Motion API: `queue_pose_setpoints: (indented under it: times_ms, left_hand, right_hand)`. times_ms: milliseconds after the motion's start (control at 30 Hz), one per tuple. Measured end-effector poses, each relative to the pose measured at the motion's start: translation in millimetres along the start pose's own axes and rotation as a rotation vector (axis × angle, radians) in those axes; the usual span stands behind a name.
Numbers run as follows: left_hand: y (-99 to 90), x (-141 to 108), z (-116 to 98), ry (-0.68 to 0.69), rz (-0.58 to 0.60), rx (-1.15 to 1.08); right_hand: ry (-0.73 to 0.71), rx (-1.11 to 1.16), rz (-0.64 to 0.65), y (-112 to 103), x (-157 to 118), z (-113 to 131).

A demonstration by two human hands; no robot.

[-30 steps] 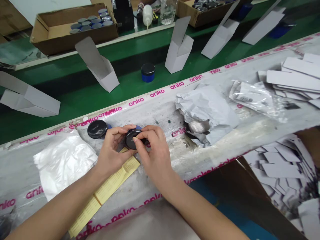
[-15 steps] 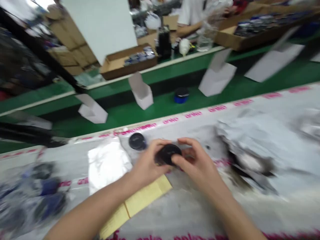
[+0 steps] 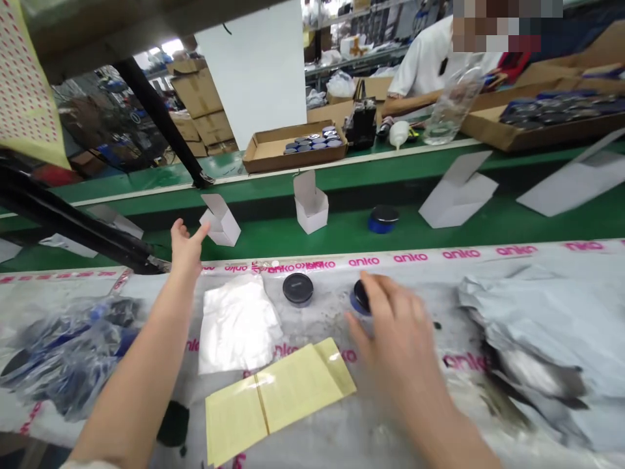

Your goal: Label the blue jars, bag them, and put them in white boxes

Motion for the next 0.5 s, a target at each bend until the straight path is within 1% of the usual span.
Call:
queue_pose_setpoints:
  times_ms: [67,100,167,233,267,300,367,433,500]
  left_hand:
    - [15.7,11.9,13.1,-0.041,0.088,-0.018]
    - [23.7,12.9,17.0,-0.048,0.136,-0.024]
    - [37.5,8.4,21.8,-0.047,0.224,-0.026]
    - [45.7,0.3,25.3,-0.044,0.299,-0.015]
    - [46.4,-3.6,26.9,-0.046,0.324,-0.004]
    - [44.4,-6.9,28.3,-0.048,0.339,0.011]
    - [31.7,-12.7,29.2,-0.047,0.336,0.050]
    - [11.4,-21.5,27.0,-0.023,0.324,0.090]
    - [-8.8,-38.4,24.0,0.024,0.353,0.122]
  right_hand:
    - [-0.167,0.132,-0.006,-4.9,0.7,42.1]
    - [-0.246,0.214,0.046,-2.7,-0.2,63.1]
    - [-0.370,0.335,0.211,9.3,-2.8,100.4]
    - [-0.437,0.349,0.394,27.9,-2.6,128.6]
    - [-0.453,0.322,0.469,38.1,0.2,139.0]
    - [-0.459,0.286,0.523,47.8,5.6,147.4]
    - [-0.426,0.210,0.580,65.7,24.6,158.5]
    - [-0.361,0.151,0.569,80.3,52.0,164.9]
    - [-0.315,0.116,0.566,93.3,79.8,168.9]
Point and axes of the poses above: each hand's wrist, its own x-axis towards the middle knuckle, its own y-axis out of the palm, z = x × y, the point moved 6 cm from there along x, towards the middle knuckle, and after that the axes turned 1 degree about -x, right-handed, at the moved point
